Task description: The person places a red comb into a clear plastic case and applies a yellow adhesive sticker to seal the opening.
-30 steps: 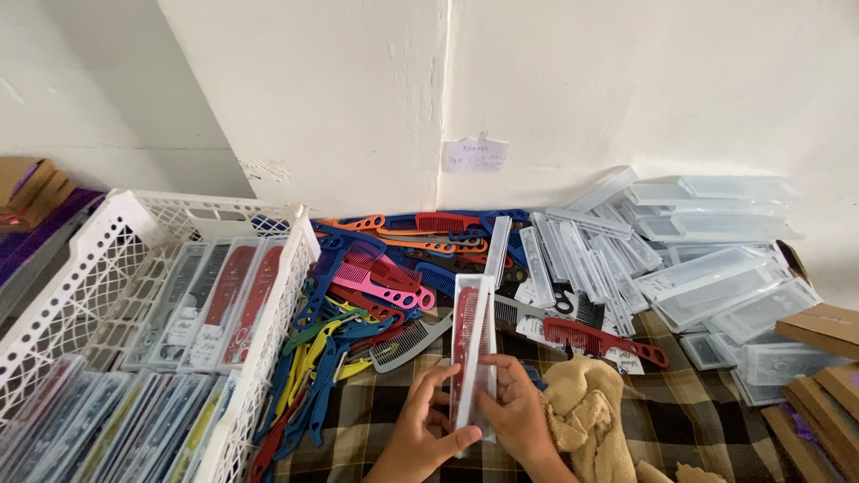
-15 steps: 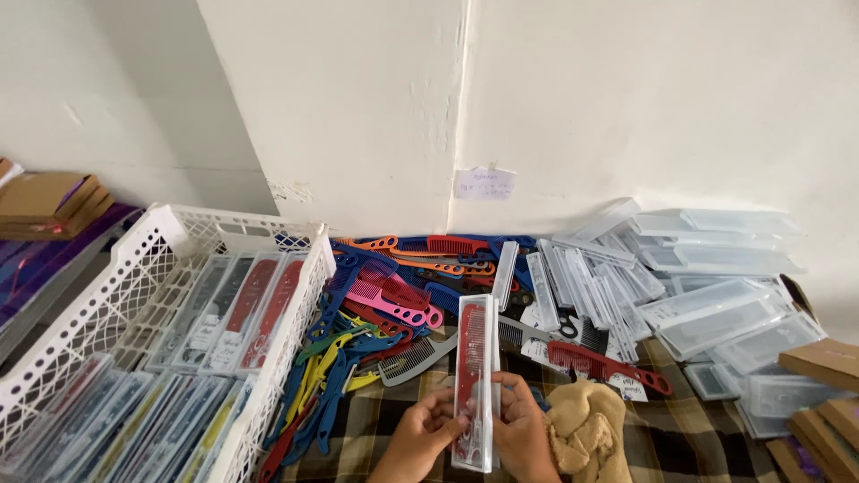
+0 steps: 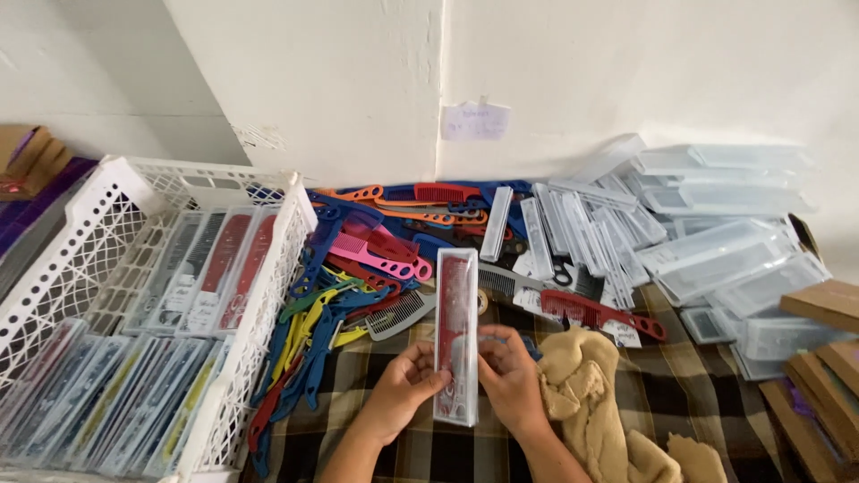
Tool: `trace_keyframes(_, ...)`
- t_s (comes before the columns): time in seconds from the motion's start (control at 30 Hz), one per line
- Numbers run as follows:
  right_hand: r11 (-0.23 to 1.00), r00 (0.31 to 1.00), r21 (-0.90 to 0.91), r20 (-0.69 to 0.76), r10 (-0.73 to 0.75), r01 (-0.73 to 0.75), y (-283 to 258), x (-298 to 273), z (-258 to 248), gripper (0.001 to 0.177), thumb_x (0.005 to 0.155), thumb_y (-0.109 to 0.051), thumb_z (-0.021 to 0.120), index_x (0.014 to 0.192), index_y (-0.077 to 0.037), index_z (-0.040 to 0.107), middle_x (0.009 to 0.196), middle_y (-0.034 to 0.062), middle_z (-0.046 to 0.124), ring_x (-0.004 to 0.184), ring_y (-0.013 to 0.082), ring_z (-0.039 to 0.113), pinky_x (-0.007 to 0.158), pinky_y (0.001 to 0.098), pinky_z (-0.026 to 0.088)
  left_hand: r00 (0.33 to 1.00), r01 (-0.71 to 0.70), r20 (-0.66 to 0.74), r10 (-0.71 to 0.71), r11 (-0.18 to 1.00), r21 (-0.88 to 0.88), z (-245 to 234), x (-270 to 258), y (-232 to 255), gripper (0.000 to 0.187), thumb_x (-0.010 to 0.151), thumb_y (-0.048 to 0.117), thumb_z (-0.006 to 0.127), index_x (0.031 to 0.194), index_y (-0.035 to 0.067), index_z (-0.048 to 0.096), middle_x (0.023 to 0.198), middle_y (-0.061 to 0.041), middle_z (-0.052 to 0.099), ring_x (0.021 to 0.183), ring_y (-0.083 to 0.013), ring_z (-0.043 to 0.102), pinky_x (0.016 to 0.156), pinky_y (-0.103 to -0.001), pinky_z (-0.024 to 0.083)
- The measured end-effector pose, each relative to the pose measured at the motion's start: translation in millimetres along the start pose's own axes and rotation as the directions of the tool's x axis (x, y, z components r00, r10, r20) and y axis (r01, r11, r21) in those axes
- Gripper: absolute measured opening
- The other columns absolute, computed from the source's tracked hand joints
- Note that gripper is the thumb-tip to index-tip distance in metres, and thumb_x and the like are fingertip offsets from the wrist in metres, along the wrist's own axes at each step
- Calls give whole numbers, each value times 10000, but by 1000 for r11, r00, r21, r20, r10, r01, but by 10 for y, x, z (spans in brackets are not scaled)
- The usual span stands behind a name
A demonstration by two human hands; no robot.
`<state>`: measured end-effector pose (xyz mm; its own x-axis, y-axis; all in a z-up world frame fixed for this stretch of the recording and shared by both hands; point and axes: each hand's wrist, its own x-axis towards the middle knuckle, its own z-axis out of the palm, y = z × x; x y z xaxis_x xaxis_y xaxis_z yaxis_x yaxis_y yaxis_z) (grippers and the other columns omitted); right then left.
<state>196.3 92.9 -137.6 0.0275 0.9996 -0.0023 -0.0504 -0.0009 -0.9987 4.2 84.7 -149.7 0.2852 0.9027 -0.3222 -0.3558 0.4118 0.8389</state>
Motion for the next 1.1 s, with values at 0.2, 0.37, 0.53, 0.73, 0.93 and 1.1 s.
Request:
trace_keyframes(0.2,987,990,-94,75,-122,129,89,22,-35,213,889,-80,740,1086,-7,780,980,114,851,872,174,802,797,291,658,996,24,85,-21,999,-30,109,-109,143,498,865,143,765,1317,79,564,1253,-118,729,1158,-234,703,1033,-407,587)
trace_keyframes(0.37,984,967,-120,231,-104,134,-8,-5,-17,328,894,-80,719,1221,-51,715,1068,116,840,887,194,823,779,300,706,997,10,77,-7,999,-40,85,-85,134,434,940,76,687,1346,88,536,1136,-139,776,1045,-248,739,956,-409,604)
trace_keyframes(0.53,994,977,-106,214,11,12,-198,-79,39,342,859,-15,765,1199,-45,732,934,101,824,737,152,760,670,269,659,996,-10,90,19,995,-101,81,-75,87,542,910,115,721,1416,75,532,1111,-122,776,1020,-221,734,957,-404,596)
trace_keyframes(0.73,977,977,-201,210,-25,68,26,-20,-60,381,903,-131,704,1280,-78,679,1114,97,845,970,193,843,858,329,718,999,-45,4,46,989,-138,72,-70,90,425,913,37,707,1310,55,557,1050,-151,781,974,-258,755,899,-423,622)
trace_keyframes(0.93,953,913,-136,349,-210,271,-111,-39,-42,256,983,-187,603,1051,-39,800,1141,92,762,1106,227,706,949,360,578,988,-126,-118,99,959,-256,-26,22,-30,399,912,6,692,1252,98,506,1057,-158,741,972,-266,704,903,-421,580)
trace_keyframes(1.1,989,898,0,420,-134,147,-134,-72,-36,236,934,-172,690,1026,38,747,1181,143,643,954,221,700,751,291,681,981,-153,-162,111,948,-279,-85,44,-87,626,841,1,723,1412,125,498,1136,-145,720,1068,-280,673,1004,-436,541)
